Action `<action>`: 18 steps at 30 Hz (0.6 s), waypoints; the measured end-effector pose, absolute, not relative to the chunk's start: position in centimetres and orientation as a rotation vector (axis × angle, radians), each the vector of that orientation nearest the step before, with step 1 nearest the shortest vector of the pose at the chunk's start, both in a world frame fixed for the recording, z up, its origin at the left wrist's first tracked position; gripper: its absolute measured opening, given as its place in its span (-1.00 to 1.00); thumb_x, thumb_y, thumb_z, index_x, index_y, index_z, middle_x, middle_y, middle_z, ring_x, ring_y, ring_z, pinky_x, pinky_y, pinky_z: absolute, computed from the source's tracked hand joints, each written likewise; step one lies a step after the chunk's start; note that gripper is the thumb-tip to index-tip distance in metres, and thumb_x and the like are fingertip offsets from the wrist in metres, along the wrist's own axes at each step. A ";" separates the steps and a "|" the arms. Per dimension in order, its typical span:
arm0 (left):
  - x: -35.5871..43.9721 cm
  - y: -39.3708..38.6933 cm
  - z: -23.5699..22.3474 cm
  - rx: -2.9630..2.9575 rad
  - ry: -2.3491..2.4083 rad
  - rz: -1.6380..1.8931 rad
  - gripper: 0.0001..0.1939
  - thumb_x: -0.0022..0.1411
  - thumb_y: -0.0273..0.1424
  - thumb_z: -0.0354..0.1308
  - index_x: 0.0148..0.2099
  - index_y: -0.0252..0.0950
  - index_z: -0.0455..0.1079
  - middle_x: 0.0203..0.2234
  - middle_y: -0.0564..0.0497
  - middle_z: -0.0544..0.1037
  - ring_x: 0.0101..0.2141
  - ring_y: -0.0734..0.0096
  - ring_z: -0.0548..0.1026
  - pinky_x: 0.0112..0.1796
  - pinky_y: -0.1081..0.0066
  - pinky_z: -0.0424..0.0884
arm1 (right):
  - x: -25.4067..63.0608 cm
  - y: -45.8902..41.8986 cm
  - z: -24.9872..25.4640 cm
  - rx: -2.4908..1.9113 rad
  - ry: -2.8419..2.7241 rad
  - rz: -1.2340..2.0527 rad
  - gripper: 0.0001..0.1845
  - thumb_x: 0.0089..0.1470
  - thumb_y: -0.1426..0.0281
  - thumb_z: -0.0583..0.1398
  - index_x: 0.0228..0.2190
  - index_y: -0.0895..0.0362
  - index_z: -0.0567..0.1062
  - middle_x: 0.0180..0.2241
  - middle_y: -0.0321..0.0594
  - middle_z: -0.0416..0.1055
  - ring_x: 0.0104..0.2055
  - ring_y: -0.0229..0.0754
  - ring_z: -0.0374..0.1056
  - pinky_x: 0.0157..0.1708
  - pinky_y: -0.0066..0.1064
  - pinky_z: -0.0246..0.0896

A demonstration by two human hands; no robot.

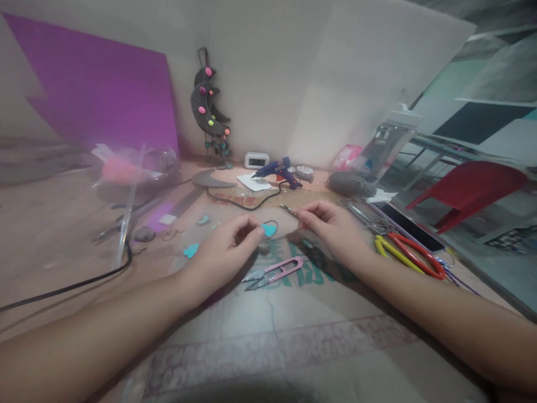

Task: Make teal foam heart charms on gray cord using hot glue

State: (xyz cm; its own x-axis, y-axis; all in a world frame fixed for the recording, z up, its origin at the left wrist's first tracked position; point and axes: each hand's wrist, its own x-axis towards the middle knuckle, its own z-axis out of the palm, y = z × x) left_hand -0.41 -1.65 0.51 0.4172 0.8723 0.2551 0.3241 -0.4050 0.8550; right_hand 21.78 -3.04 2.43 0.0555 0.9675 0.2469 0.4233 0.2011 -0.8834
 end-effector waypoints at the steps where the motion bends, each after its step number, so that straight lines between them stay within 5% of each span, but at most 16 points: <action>1: -0.4 -1.6 0.4 1.920 1.024 0.928 -0.77 0.33 -0.24 0.03 -0.29 -0.27 0.37 -0.43 0.08 0.48 -0.36 0.38 0.43 -0.33 0.43 0.30 | 22.2 -2.7 2.5 -1.392 -1.514 0.693 -0.76 0.05 0.21 0.25 -0.45 0.13 0.43 -0.53 -0.33 0.38 -0.49 -0.29 0.26 -0.45 -0.44 0.17; 7: -0.3 -1.3 0.4 1.878 1.044 0.877 -0.75 0.30 -0.20 0.06 -0.28 -0.27 0.41 -0.41 0.07 0.51 -0.37 0.37 0.44 -0.35 0.42 0.29 | 24.3 -0.5 2.4 -1.341 -1.474 0.652 -0.78 -0.02 0.27 0.26 -0.37 0.13 0.39 -0.43 -0.32 0.40 -0.39 -0.28 0.32 -0.33 -0.41 0.24; 12: -0.3 -1.4 0.5 1.888 1.031 0.884 -0.73 0.30 -0.18 0.05 -0.29 -0.27 0.38 -0.43 0.08 0.48 -0.38 0.37 0.42 -0.36 0.42 0.26 | 26.0 0.6 2.8 -1.397 -1.684 0.491 -0.65 0.05 0.28 0.22 -0.13 0.17 0.45 -0.17 -0.12 0.46 -0.18 -0.16 0.40 -0.09 -0.25 0.30; 18: -0.2 -1.3 0.6 1.831 1.031 0.872 -0.77 0.30 -0.23 0.03 -0.31 -0.27 0.34 -0.42 0.09 0.46 -0.35 0.36 0.40 -0.33 0.42 0.24 | 27.9 4.5 3.6 -1.631 -1.874 0.251 -0.53 0.08 0.34 0.20 0.03 0.24 0.39 -0.01 0.07 0.44 -0.07 -0.03 0.43 -0.04 -0.17 0.33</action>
